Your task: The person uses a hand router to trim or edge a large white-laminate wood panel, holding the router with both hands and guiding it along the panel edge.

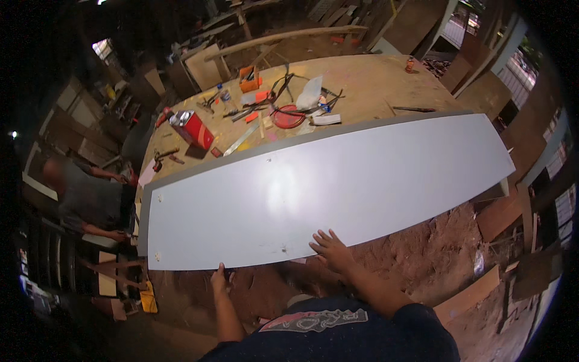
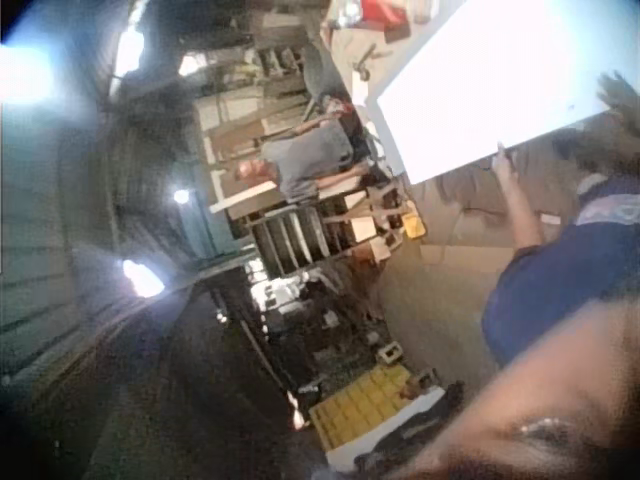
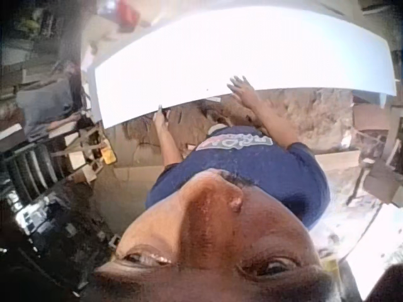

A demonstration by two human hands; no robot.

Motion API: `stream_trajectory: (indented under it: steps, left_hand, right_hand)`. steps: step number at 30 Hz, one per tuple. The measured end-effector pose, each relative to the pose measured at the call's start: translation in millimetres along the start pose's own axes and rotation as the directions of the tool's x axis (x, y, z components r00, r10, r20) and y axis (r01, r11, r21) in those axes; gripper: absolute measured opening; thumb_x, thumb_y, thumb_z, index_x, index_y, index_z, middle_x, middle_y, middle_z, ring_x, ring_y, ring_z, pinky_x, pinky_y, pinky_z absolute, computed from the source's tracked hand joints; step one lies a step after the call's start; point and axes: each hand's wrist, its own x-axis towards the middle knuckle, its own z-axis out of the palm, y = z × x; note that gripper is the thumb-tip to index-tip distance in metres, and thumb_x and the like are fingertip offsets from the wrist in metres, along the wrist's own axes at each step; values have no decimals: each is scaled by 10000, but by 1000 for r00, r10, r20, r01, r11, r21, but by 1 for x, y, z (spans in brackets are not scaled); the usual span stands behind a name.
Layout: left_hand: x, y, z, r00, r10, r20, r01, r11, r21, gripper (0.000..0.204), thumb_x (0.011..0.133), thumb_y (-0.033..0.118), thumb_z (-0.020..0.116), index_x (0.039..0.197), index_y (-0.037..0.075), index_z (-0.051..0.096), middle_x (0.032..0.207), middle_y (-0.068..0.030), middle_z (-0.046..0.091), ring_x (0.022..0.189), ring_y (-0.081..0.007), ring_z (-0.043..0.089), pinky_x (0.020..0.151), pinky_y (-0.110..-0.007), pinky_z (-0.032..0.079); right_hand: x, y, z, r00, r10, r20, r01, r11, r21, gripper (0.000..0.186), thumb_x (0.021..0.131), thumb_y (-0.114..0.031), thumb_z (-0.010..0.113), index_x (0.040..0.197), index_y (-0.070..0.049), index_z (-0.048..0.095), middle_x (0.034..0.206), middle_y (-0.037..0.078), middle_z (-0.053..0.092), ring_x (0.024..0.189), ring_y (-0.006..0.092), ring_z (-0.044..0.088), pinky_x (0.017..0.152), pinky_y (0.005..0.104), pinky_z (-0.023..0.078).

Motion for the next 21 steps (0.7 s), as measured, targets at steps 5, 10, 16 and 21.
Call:
stream_trajectory:
  steps: [5,10,16,21]
  left_hand:
    - [-38,-63,76,729,605,-320,-450,776,442,514,883,118,714,1325,-80,543,1307,-222,610,1160,-370,628,1021,-483,525]
    - [-189,-137,229,253,786,563,-884,-49,466,489,862,150,701,1295,-58,607,1381,-289,581,1317,-446,568,1123,-574,445]
    - [-313,-183,392,242,405,881,-849,-350,395,889,858,307,751,1581,-55,384,1647,-306,372,1563,-462,312,1294,-572,228]
    - [-327,-233,455,185,135,973,-927,-305,218,850,920,333,659,1561,-135,354,1654,-365,318,1589,-510,224,1295,-622,163]
  right_hand:
    - [-88,53,-11,988,25,-156,-16,998,61,464,926,-165,747,1381,-108,675,1592,120,536,1551,296,404,1304,525,282]
    - [-159,107,-52,974,85,-210,-93,995,-25,382,967,-200,703,1332,-88,702,1537,125,574,1518,295,449,1266,570,326]
    - [-251,175,-115,916,288,-278,-283,957,58,337,990,-277,682,1283,-113,707,1421,131,654,1446,320,519,1256,566,333]
    - [-329,208,-156,802,518,-298,-487,855,178,362,968,-325,692,1281,-147,719,1338,173,692,1264,391,632,1115,530,480]
